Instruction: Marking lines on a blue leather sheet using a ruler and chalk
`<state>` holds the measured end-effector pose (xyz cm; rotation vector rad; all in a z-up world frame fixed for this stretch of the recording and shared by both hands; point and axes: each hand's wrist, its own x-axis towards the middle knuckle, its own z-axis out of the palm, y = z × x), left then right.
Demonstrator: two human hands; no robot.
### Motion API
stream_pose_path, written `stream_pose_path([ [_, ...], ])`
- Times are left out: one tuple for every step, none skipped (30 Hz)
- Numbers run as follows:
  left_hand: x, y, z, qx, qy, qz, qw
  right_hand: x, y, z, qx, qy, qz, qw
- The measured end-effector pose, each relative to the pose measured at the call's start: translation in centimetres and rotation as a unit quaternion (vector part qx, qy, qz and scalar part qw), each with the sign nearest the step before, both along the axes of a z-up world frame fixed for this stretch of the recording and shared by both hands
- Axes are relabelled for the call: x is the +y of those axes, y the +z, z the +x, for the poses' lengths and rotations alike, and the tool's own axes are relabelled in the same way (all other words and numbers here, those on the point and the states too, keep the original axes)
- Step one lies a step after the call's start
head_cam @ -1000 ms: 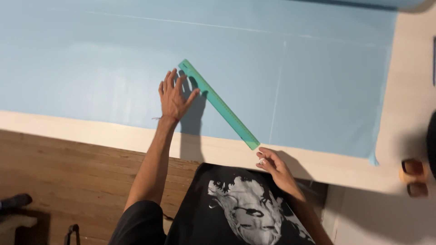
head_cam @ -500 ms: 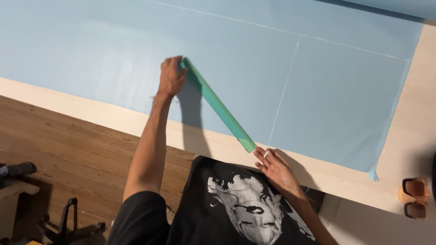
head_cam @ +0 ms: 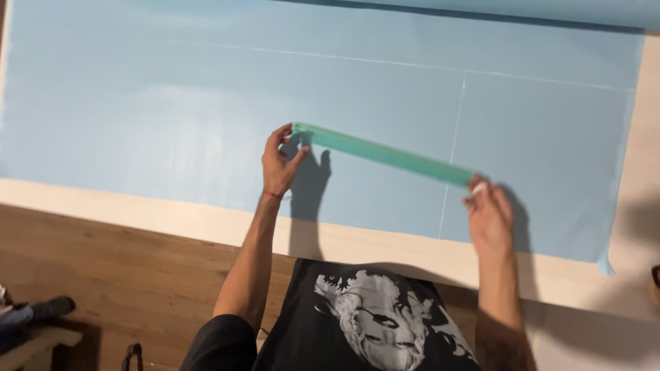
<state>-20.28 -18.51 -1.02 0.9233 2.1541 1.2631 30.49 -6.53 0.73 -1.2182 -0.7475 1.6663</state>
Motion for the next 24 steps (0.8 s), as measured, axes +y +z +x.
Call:
stream_pose_path([
  [2.2, -0.3, -0.5, -0.003, -0.009, 0.000, 1.000, 2.9, -0.6, -0.1, -0.003, -0.009, 0.000, 1.000],
  [3.6, -0.6, -0.8, 0.038, -0.037, 0.029, 0.998, 5.5, -1.7, -0.1, -0.016, -0.004, 0.024, 1.000],
  [5.0, -1.1, -1.1, 0.078, -0.066, 0.058, 0.993, 8.1, -2.8, 0.1, -0.028, 0.001, 0.048, 0.998],
  [5.9, -1.7, -1.4, 0.078, -0.065, 0.059, 0.993, 9.9, -2.6, -0.5, -0.028, 0.002, 0.050, 0.998],
  [6.8, -2.3, -1.6, 0.100, -0.085, 0.049, 0.990, 11.6, -2.2, -1.0, -0.045, 0.009, 0.056, 0.997],
  [8.1, -3.0, -1.6, 0.121, -0.108, 0.042, 0.986, 13.5, -1.8, -1.2, -0.064, 0.013, 0.064, 0.996],
  [9.0, -2.9, -2.0, 0.120, -0.110, 0.045, 0.986, 15.0, -2.1, -1.5, -0.065, 0.010, 0.067, 0.996],
  [9.4, -2.8, -2.3, 0.147, -0.117, 0.022, 0.982, 16.2, -2.5, -1.9, -0.085, 0.022, 0.078, 0.993],
  [10.0, -2.8, -2.6, 0.174, -0.123, -0.001, 0.977, 17.5, -2.9, -2.2, -0.105, 0.033, 0.089, 0.990],
  [10.1, -3.0, -2.8, 0.173, -0.123, -0.003, 0.977, 17.9, -2.8, -2.7, -0.106, 0.034, 0.088, 0.990],
  [10.4, -3.2, -2.9, 0.180, -0.126, -0.018, 0.975, 18.3, -2.7, -3.1, -0.124, 0.045, 0.104, 0.986],
  [10.4, -3.3, -3.0, 0.186, -0.129, -0.034, 0.973, 18.5, -2.5, -3.6, -0.144, 0.057, 0.120, 0.981],
  [10.2, -3.4, -3.3, 0.184, -0.129, -0.036, 0.974, 18.6, -2.4, -4.0, -0.146, 0.058, 0.118, 0.980],
  [10.2, -3.7, -3.4, 0.205, -0.131, -0.027, 0.970, 18.5, -2.5, -4.2, -0.168, 0.064, 0.148, 0.972],
  [10.3, -4.0, -3.4, 0.226, -0.132, -0.019, 0.965, 18.5, -2.6, -4.2, -0.191, 0.071, 0.177, 0.963],
  [10.5, -4.0, -3.2, 0.224, -0.136, -0.020, 0.965, 18.6, -2.5, -4.4, -0.193, 0.069, 0.174, 0.963],
  [10.7, -3.9, -3.0, 0.234, -0.134, -0.005, 0.963, 18.6, -2.4, -4.5, -0.213, 0.072, 0.188, 0.956],
  [10.3, -3.7, -2.8, 0.246, -0.132, 0.009, 0.960, 18.0, -2.2, -4.6, -0.233, 0.075, 0.200, 0.949],
  [10.2, -3.3, -2.8, 0.244, -0.135, 0.007, 0.960, 17.7, -2.1, -4.4, -0.235, 0.073, 0.197, 0.949],
  [10.1, -2.9, -2.9, 0.247, -0.141, 0.014, 0.959, 17.5, -2.0, -4.4, -0.246, 0.088, 0.220, 0.940],
  [10.0, -2.4, -3.0, 0.251, -0.146, 0.022, 0.957, 17.2, -1.8, -4.4, -0.257, 0.103, 0.243, 0.930],
  [9.9, -2.0, -3.0, 0.250, -0.147, 0.021, 0.957, 17.1, -1.6, -4.5, -0.257, 0.103, 0.242, 0.930],
  [9.9, -1.5, -2.9, 0.236, -0.144, 0.025, 0.961, 17.0, -1.3, -4.7, -0.281, 0.106, 0.253, 0.919],
  [9.8, -1.0, -2.9, 0.223, -0.143, 0.030, 0.964, 16.8, -1.1, -4.8, -0.305, 0.109, 0.264, 0.908],
])
